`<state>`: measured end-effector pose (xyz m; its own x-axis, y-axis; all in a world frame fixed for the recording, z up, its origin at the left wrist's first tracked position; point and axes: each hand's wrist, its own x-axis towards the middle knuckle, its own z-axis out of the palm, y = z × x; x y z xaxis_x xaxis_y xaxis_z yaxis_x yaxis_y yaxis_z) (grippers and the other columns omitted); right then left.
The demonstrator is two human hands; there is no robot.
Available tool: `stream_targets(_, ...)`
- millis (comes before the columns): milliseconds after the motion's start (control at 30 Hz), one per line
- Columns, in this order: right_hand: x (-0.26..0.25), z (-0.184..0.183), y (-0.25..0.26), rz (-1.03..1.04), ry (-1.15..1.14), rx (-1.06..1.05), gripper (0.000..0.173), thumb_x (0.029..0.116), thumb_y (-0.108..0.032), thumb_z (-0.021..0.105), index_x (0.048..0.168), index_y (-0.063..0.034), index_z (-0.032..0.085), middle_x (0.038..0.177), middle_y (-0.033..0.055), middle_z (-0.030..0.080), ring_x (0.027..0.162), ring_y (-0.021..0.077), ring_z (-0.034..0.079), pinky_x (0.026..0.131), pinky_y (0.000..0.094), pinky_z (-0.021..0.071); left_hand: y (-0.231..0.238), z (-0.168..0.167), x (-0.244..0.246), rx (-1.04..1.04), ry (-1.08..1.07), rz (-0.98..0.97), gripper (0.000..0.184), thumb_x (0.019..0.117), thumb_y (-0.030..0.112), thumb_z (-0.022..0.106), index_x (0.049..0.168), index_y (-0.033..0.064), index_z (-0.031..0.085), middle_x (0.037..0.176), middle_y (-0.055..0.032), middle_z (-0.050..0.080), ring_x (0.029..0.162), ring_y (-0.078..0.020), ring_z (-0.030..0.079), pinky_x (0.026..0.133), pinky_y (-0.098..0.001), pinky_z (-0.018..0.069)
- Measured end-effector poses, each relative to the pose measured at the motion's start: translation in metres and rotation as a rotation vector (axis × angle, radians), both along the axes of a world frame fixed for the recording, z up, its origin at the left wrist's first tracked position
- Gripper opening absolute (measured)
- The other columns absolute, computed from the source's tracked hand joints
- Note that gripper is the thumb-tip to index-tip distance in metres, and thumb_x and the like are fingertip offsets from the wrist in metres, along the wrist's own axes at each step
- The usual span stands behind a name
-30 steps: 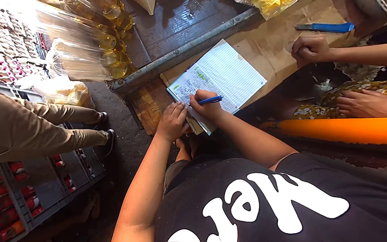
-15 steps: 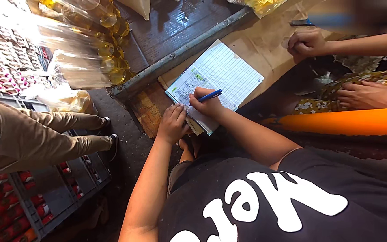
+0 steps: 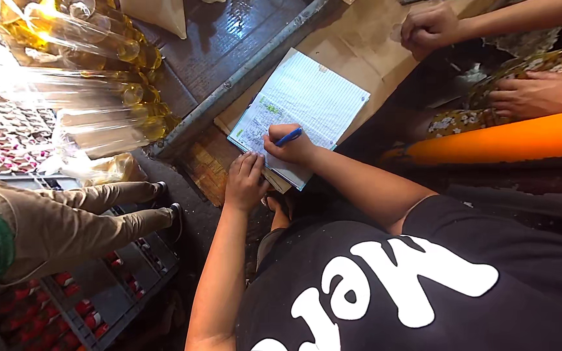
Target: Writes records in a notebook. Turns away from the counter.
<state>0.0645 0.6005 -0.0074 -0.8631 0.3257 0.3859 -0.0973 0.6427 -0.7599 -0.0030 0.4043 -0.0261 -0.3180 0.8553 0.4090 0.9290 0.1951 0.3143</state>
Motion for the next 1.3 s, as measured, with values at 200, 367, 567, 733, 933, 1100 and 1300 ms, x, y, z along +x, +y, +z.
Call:
stream_targets(200,0.0,0.0,0.001,-0.002,0.026,-0.001,0.03,0.0923,-0.01,0.06,0.064,-0.0078,0.049,0.056,0.0028,0.047,0.052,0.0125,0.048,0.048,0.0297,0.0375,0.0,0.001,0.0,-0.004,-0.009,-0.001,0.049,0.0788,0.025,0.077,0.123,0.0036,0.072,0.126,-0.0162,0.069,0.127,-0.0347,0.06,0.11,-0.0473,0.0455)
stream_targets(367,0.0,-0.001,0.001,-0.011,0.041,0.004,0.031,0.0922,-0.008,0.059,0.063,-0.0072,0.049,0.056,0.0034,0.046,0.052,0.0127,0.048,0.049,0.0292,0.037,0.0,0.001,0.0,-0.007,-0.001,0.0,0.05,0.0789,0.025,0.077,0.124,0.0039,0.071,0.126,-0.0161,0.069,0.127,-0.0346,0.06,0.11,-0.0474,0.0457)
stream_targets(567,0.0,-0.001,0.002,0.0,0.044,-0.023,0.032,0.091,-0.008,0.06,0.062,-0.0076,0.047,0.056,0.0027,0.046,0.051,0.0109,0.047,0.049,0.0276,0.0357,-0.001,0.0,0.0,-0.01,-0.011,0.0,0.051,0.0776,0.025,0.078,0.124,0.0047,0.072,0.127,-0.0158,0.068,0.127,-0.034,0.06,0.111,-0.0471,0.0452)
stream_targets(733,0.001,0.008,0.014,-0.008,-0.02,-0.052,0.031,0.0935,-0.01,0.06,0.065,-0.0073,0.049,0.058,0.0024,0.047,0.053,0.0105,0.047,0.05,0.0278,0.0375,0.0,0.0,-0.001,-0.001,-0.015,-0.001,0.051,0.0768,0.024,0.079,0.124,0.0048,0.072,0.126,-0.0157,0.069,0.127,-0.0342,0.06,0.111,-0.047,0.0453)
stream_targets(933,0.001,0.003,0.013,0.005,-0.007,0.003,0.031,0.0925,-0.01,0.06,0.064,-0.0082,0.048,0.056,0.0018,0.046,0.052,0.0109,0.047,0.049,0.0282,0.0363,0.0,0.0,0.0,-0.007,-0.011,0.004,0.051,0.0765,0.024,0.079,0.124,0.0053,0.072,0.126,-0.0155,0.069,0.127,-0.0341,0.06,0.111,-0.0468,0.0452)
stream_targets(1100,0.002,0.002,0.014,-0.006,0.011,0.016,0.031,0.0932,-0.009,0.059,0.064,-0.0076,0.049,0.057,0.0026,0.047,0.052,0.0108,0.047,0.049,0.0276,0.0372,0.0,0.0,0.0,-0.009,-0.008,0.009,0.052,0.0767,0.025,0.079,0.124,0.0058,0.072,0.127,-0.0152,0.069,0.128,-0.0342,0.06,0.111,-0.0467,0.0451)
stream_targets(1300,0.002,0.003,0.014,-0.013,0.017,0.018,0.031,0.0942,-0.009,0.059,0.065,-0.0067,0.05,0.058,0.0035,0.048,0.054,0.0122,0.049,0.051,0.0283,0.0392,0.0,0.002,0.0,-0.007,-0.015,-0.005,0.053,0.0744,0.023,0.079,0.124,0.0048,0.072,0.126,-0.0163,0.069,0.126,-0.0353,0.06,0.11,-0.0479,0.046)
